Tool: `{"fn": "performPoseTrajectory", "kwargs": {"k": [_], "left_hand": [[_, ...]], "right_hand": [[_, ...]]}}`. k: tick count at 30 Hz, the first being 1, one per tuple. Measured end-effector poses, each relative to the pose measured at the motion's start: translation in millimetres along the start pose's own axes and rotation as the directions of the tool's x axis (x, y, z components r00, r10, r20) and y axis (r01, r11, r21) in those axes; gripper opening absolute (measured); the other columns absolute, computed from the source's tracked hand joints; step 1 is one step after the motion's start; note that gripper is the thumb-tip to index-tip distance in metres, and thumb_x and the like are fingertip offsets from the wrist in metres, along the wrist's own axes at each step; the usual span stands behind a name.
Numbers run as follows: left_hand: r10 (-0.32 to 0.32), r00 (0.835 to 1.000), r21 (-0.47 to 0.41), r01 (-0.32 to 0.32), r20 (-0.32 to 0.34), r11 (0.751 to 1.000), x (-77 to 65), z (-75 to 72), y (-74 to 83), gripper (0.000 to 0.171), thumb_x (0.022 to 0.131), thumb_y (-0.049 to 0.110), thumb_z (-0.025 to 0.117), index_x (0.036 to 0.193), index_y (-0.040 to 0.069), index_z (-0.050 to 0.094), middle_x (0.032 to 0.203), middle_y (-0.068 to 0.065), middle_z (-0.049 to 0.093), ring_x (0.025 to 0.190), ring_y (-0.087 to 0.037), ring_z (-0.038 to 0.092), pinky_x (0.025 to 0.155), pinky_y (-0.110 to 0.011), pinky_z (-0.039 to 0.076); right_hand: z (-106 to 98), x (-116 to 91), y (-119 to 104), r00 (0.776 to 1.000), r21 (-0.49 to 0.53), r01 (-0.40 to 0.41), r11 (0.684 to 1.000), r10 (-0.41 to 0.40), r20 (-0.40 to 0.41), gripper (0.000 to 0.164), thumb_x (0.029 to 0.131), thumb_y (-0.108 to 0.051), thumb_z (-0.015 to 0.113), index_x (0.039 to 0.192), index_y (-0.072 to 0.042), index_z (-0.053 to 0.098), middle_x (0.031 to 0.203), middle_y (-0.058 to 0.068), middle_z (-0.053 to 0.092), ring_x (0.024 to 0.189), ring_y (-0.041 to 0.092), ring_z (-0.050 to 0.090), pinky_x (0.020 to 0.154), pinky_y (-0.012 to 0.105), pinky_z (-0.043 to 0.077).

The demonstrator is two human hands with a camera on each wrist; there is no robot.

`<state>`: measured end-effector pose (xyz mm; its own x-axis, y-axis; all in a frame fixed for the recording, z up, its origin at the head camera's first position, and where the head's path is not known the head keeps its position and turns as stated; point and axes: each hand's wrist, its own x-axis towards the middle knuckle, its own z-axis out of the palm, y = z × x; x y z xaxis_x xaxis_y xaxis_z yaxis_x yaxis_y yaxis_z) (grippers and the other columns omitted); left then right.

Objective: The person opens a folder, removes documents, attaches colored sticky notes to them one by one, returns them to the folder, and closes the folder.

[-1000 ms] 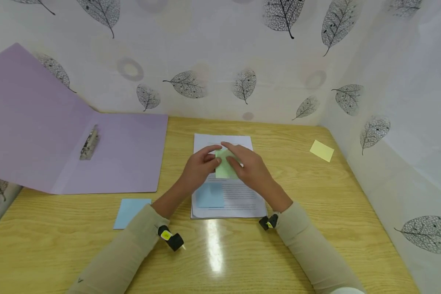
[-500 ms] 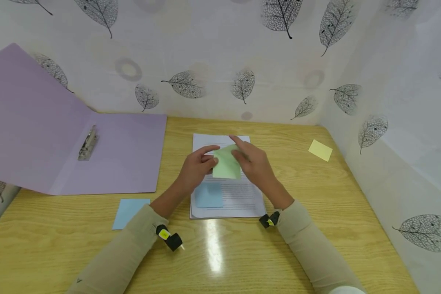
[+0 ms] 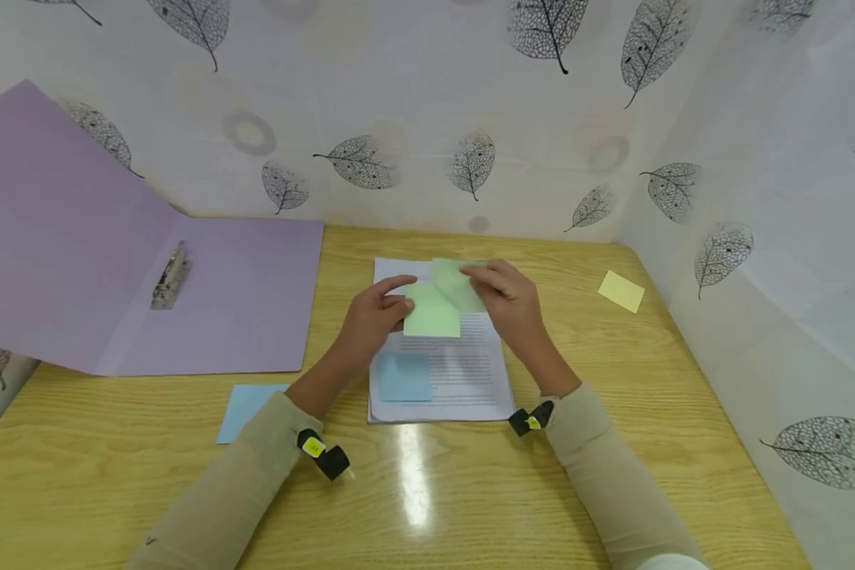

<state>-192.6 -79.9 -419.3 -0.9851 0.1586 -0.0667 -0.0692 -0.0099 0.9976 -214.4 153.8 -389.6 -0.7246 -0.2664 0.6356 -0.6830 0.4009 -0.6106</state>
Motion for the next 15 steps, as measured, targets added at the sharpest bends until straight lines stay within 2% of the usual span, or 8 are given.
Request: {"fn": "performPoseTrajectory", "kwargs": {"k": [4, 7, 11, 15], "left_hand": [[-0.010, 0.999, -0.021, 0.009, -0.031, 1.000, 2.9, -4.8, -0.5, 0.041, 0.101, 0.015, 0.063, 0.141, 0.020, 0.058, 0.115, -0.009, 0.071, 0.101, -0.020, 0.068, 0.088, -0.032, 0.059], [-0.001, 0.999, -0.026, 0.000, -0.037, 1.000, 3.7, -8.7, 0.4, 0.041, 0.101, 0.017, 0.063, 0.141, 0.020, 0.058, 0.111, -0.008, 0.071, 0.099, -0.020, 0.067, 0.088, -0.032, 0.059], [0.039, 0.999, 0.013, -0.039, -0.029, 0.999, -0.4, -16.3, 2.8, 0.039, 0.101, 0.021, 0.063, 0.140, 0.023, 0.059, 0.089, -0.004, 0.064, 0.088, -0.018, 0.061, 0.088, -0.031, 0.058], [0.067, 0.997, 0.082, -0.064, -0.035, 0.995, -12.9, -33.1, 1.5, 0.038, 0.101, 0.024, 0.063, 0.139, 0.026, 0.059, 0.072, 0.002, 0.046, 0.076, -0.015, 0.049, 0.084, -0.032, 0.057]], "right_hand": [[-4.5, 3.6, 0.2, 0.996, -0.015, -0.089, 0.996, 0.089, -0.015, 0.020, 0.098, -0.005, 0.064, 0.114, -0.007, 0.077, 0.108, 0.009, 0.070, 0.067, 0.011, 0.046, 0.059, 0.018, 0.038], [-8.0, 5.6, 1.0, 0.987, 0.006, -0.154, 0.988, 0.154, -0.033, 0.021, 0.099, -0.005, 0.064, 0.115, -0.008, 0.077, 0.113, 0.008, 0.070, 0.075, 0.010, 0.054, 0.059, 0.016, 0.040], [-12.8, 6.0, 2.2, 0.972, 0.065, -0.225, 0.972, 0.228, -0.052, 0.023, 0.099, -0.003, 0.063, 0.118, -0.005, 0.075, 0.118, 0.010, 0.068, 0.096, 0.011, 0.062, 0.067, 0.013, 0.047], [-18.6, 5.4, 3.1, 0.951, 0.098, -0.294, 0.951, 0.302, -0.068, 0.024, 0.099, -0.004, 0.063, 0.121, -0.006, 0.073, 0.122, 0.009, 0.067, 0.103, 0.010, 0.063, 0.074, 0.013, 0.052]]}}
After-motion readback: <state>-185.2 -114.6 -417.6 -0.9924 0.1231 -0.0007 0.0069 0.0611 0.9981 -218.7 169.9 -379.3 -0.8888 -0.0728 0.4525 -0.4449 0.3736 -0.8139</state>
